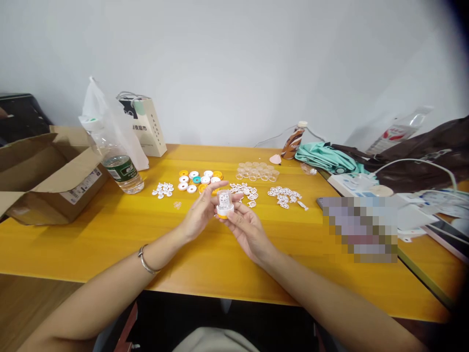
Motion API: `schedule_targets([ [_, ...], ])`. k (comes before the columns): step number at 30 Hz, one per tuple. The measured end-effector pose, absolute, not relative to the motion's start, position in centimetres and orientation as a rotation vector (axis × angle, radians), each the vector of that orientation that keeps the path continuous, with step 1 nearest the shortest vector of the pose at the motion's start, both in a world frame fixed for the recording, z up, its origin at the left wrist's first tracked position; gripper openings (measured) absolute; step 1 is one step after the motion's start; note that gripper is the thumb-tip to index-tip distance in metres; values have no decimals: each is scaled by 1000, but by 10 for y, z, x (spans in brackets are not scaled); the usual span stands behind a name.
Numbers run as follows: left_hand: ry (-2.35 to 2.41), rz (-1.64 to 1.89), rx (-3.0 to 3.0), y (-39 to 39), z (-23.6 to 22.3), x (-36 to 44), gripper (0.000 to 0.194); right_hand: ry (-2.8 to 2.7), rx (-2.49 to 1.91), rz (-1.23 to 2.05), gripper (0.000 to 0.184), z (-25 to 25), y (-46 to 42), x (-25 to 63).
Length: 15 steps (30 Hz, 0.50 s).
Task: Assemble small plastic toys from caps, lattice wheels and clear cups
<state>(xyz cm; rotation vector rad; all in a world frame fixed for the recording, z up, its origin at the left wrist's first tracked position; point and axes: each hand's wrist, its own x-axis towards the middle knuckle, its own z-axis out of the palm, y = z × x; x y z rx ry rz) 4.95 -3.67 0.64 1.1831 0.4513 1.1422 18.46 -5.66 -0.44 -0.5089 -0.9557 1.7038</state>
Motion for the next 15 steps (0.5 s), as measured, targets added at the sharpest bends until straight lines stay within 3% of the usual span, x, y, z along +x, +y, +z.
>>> schedule_targets([
  [4,443,1155,1235,-38,6,49,25,-959,-539,1709,23,-4,-57,185],
  [9,391,1124,1180,-39,8,50,44,-970,-538,1679,24,-4,-56,186],
  [15,404,1129,1223,-40,6,51,32,-970,-547,1690,25,-4,-56,186],
])
